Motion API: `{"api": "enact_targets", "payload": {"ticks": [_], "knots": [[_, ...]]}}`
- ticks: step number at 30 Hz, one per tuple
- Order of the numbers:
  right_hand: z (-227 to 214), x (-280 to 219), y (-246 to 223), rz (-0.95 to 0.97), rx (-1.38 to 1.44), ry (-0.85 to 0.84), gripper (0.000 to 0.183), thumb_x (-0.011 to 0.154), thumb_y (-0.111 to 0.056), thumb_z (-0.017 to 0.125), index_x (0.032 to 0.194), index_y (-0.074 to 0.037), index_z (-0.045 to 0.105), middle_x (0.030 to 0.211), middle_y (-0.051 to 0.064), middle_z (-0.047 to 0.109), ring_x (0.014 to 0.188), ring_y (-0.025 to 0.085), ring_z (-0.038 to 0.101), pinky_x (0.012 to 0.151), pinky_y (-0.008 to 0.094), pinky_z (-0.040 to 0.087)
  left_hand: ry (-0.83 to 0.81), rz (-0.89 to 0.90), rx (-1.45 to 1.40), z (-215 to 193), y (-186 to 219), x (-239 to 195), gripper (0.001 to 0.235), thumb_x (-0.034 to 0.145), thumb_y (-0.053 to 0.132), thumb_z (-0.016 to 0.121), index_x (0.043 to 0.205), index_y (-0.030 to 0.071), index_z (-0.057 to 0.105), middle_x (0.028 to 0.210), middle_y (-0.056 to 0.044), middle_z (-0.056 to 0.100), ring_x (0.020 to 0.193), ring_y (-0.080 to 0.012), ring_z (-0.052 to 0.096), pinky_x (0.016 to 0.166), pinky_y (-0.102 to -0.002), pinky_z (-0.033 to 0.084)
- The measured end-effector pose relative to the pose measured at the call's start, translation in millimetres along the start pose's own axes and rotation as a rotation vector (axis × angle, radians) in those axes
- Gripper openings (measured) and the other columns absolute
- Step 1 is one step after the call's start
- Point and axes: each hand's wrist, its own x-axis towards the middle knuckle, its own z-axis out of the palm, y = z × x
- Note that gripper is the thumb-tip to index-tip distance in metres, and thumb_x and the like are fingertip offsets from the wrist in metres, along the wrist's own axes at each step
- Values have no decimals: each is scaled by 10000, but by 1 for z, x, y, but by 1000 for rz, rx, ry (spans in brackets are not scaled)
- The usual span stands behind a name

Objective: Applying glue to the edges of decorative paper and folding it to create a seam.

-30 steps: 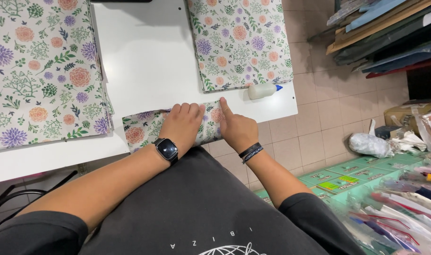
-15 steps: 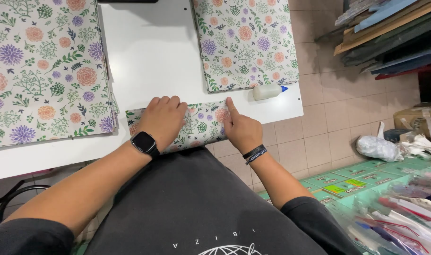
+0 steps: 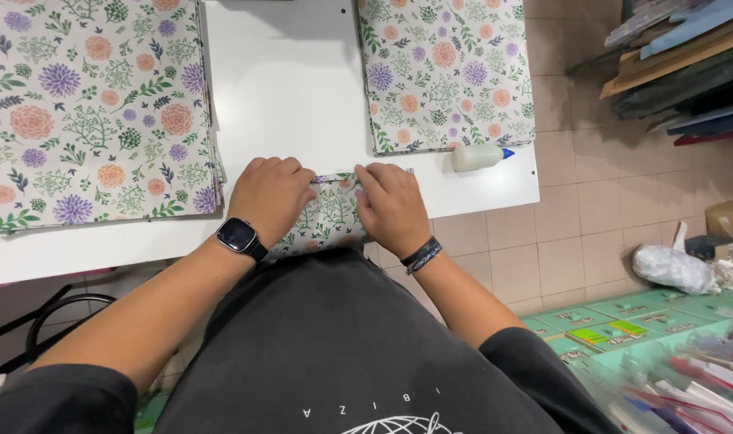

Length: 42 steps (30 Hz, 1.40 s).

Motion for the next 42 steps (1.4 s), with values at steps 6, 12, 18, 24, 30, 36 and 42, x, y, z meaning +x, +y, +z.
{"api": "enact_targets", "payload": {"ticks": [6,12,18,24,30,36,42], "knots": [[24,12,-7,-113,27,-159,449,922,-133,591,1367,-91,633,1246,112,627,1206,304,573,1031,430,432,92,-33,58,11,-16,-14,283,1008,349,615,1197,160,708,1033,-47,709,1029,-254,693,1019,-423,411],[3,16,-8,-134,-1,-251,445,1010,-122,472,1437,-183,582,1203,105,592,1164,320,571,994,438,426,130,-119,91,2,-35,-45,343,942,370,692,1237,195,689,1082,-18,707,1100,-249,666,1086,-526,283],[-11,16,-10,-151,-41,-327,438,1042,-137,469,1457,-234,572,1190,104,586,1155,321,566,977,441,417,214,-156,53,14,-44,-61,326,940,371,714,1226,216,697,1059,9,698,1105,-217,640,1046,-541,238],[-5,12,-8,-199,-68,-275,477,1048,-118,420,1494,-244,535,1176,91,568,1141,299,546,960,425,394,362,-85,48,19,-46,-65,198,978,294,697,1164,227,709,976,39,707,1036,-194,671,1006,-515,288],[-19,23,-20,-250,-48,-281,506,1041,-106,422,1533,-200,490,1235,105,565,1183,297,527,982,425,378,455,-41,75,26,-51,-70,75,987,265,701,1051,234,724,905,69,708,967,-154,685,993,-459,323],[-12,20,-14,-276,-16,-286,500,1017,-107,456,1508,-180,514,1237,92,548,1186,275,506,969,412,335,462,-7,55,25,-53,-69,42,961,236,720,921,245,731,879,94,714,958,-131,685,989,-435,344],[-21,24,-18,-281,12,-299,511,1002,-103,497,1502,-205,530,1223,89,547,1191,280,499,966,423,318,421,89,91,22,-61,-67,122,960,211,698,843,234,722,864,97,710,942,-126,683,968,-418,374]]}}
